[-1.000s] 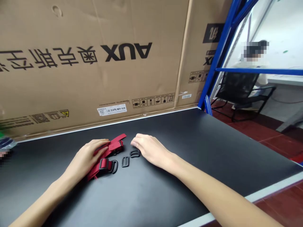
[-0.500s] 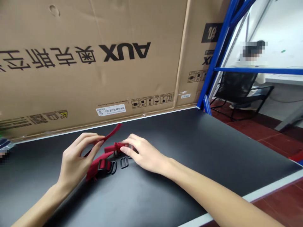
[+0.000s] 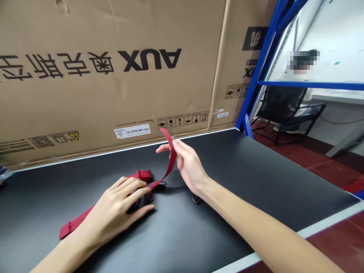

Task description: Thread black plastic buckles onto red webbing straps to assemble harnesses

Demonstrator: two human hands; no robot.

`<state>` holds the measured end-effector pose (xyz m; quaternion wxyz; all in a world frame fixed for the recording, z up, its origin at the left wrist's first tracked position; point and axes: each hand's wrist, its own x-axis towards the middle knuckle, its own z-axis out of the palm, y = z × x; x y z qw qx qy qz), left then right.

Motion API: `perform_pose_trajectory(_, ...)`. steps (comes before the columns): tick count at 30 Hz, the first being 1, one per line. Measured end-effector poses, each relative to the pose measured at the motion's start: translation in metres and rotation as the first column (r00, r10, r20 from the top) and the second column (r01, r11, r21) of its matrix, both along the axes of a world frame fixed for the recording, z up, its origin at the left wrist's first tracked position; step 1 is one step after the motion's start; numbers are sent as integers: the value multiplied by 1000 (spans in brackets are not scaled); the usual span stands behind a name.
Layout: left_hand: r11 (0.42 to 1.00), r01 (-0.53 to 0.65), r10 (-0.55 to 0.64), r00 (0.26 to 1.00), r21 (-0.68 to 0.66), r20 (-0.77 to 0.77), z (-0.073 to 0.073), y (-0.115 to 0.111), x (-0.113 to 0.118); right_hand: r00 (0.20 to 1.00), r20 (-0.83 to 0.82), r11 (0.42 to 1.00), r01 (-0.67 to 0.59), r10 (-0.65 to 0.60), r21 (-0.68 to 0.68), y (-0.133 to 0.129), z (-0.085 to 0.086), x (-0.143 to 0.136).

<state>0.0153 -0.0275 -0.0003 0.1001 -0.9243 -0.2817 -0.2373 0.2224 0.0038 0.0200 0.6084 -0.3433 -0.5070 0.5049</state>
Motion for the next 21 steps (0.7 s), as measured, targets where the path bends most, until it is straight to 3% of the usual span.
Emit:
perform_pose_trajectory(3, 989, -77, 72, 997, -129, -38, -8, 3, -2, 997, -53, 997, -63, 61, -37, 1, 5, 4)
perform_pose_trajectory(6, 971, -102, 109, 994, -216, 24, -17, 8, -6, 998, -15, 998, -59, 59, -31, 1, 4, 5)
perform_pose_trajectory(8, 961, -114, 142, 985, -254, 96, -20, 9, -9, 985, 155, 997, -74, 73, 3, 1, 1, 5)
perform_pose_trajectory(11, 945, -150, 209, 960, -291, 186, -18, 9, -11, 884, 426, 980, -198, 190, -24, -3, -4, 3)
perform_pose_trajectory(16, 969, -137, 193, 940, -207, 280, -9, 6, -6, 755, 557, 928, -361, 347, -89, -9, -12, -3)
perform_pose_trajectory(21, 991, -78, 109, 939, -104, 326, -9, 6, -4, 740, 605, 944, -324, 296, -66, -8, -20, -6)
